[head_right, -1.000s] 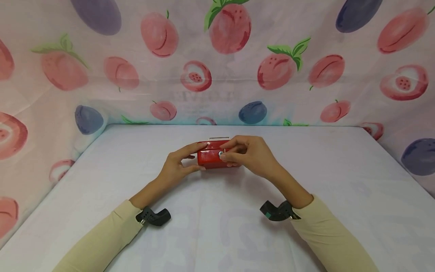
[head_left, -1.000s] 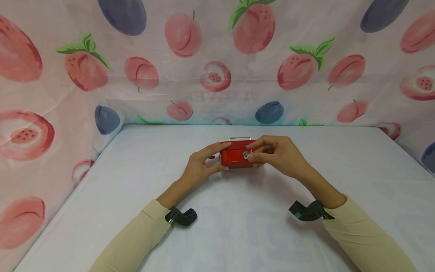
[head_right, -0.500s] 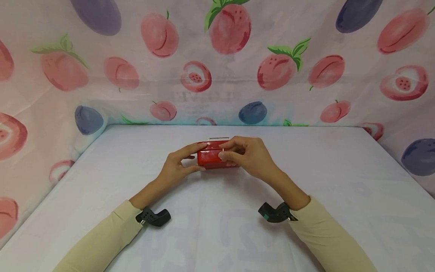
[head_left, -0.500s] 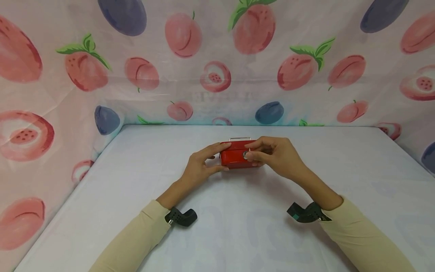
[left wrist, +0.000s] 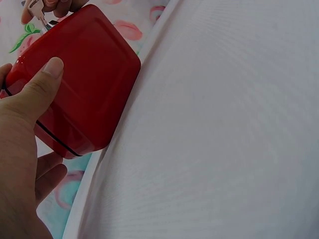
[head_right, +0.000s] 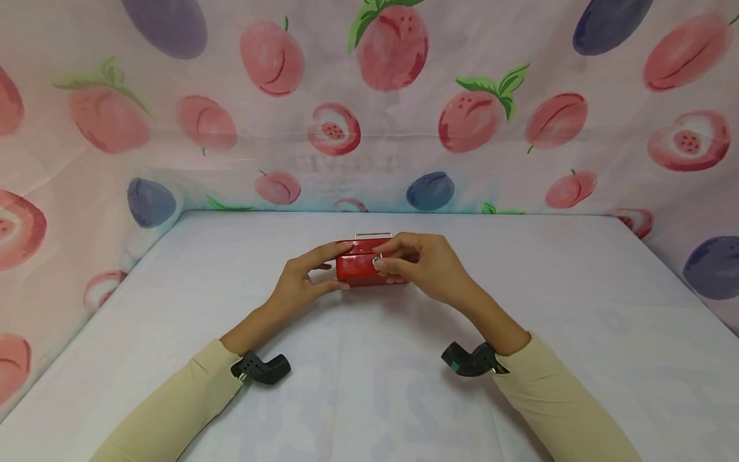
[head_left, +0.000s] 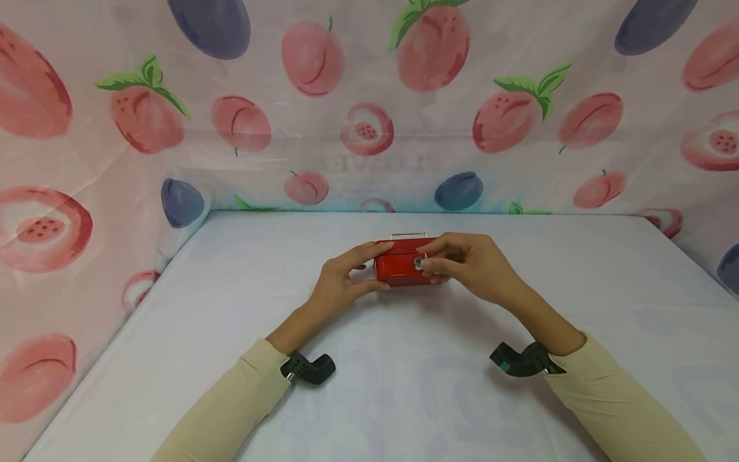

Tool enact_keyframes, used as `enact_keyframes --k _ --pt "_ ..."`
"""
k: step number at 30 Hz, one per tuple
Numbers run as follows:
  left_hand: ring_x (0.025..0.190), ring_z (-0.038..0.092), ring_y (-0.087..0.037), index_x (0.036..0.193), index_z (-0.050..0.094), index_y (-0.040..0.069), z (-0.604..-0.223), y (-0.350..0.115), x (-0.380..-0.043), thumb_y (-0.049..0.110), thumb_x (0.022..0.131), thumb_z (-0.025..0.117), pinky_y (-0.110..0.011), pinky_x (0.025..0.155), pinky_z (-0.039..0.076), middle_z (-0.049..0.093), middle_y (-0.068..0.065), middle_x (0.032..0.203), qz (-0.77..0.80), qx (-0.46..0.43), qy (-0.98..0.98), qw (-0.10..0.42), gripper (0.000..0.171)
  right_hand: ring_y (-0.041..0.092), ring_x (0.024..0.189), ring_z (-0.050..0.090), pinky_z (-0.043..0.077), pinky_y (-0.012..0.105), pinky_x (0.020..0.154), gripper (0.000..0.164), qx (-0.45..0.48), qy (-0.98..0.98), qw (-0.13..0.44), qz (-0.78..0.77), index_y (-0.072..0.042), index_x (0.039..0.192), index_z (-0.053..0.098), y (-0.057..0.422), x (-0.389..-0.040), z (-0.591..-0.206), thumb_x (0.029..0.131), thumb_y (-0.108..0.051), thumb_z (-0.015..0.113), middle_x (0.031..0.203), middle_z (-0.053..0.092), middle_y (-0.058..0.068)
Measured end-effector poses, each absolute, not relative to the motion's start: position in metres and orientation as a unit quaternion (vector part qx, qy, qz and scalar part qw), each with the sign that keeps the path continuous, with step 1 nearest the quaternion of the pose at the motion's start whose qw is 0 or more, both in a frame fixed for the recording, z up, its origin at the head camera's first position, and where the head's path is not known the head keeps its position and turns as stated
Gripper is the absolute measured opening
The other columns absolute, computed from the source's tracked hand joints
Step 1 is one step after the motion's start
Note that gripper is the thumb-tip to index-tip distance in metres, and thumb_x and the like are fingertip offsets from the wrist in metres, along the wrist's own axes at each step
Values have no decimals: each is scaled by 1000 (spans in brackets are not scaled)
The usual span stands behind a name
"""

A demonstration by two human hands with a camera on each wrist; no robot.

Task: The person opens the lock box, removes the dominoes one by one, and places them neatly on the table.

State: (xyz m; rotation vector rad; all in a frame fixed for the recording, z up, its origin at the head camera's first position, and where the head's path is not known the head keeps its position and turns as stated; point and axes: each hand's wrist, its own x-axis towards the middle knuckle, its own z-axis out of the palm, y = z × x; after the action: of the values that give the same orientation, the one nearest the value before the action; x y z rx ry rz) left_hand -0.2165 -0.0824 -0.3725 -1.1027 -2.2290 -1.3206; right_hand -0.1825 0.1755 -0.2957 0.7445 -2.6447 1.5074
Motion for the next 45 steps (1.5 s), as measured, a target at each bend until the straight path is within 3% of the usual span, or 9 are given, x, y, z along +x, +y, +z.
enact_keyframes --k 13,22,35,45 --pt "126 46 -13 136 56 24 -372 -83 -216 20 78 80 -40 85 51 55 5 135 -465 -384 -780 166 63 21 68 66 57 32 67 22 232 -844 3 484 -7 104 71 173 -184 -297 86 -20 73 81 70 5" --pt "127 46 -13 137 56 25 -373 -83 -216 19 78 81 -40 86 51 55 5 135 -458 -382 -786 165 64 35 63 62 54 32 58 21 237 -847 21 474 -10 102 72 172 -182 -298 85 -22 74 76 69 2" --pt "126 46 -13 136 56 23 -373 -83 -215 20 78 80 -41 85 51 55 4 135 -470 -383 -779 160 63 29 63 63 54 37 59 32 266 -848 0 458 -17 115 69 178 -185 -300 84 -23 75 80 69 1" --pt "127 46 -13 137 55 25 -372 -82 -216 18 78 81 -40 86 51 54 4 136 -465 -383 -782 159 64 22 64 66 55 33 58 30 298 -834 47 462 -18 112 71 181 -187 -304 83 -19 77 92 70 -1"
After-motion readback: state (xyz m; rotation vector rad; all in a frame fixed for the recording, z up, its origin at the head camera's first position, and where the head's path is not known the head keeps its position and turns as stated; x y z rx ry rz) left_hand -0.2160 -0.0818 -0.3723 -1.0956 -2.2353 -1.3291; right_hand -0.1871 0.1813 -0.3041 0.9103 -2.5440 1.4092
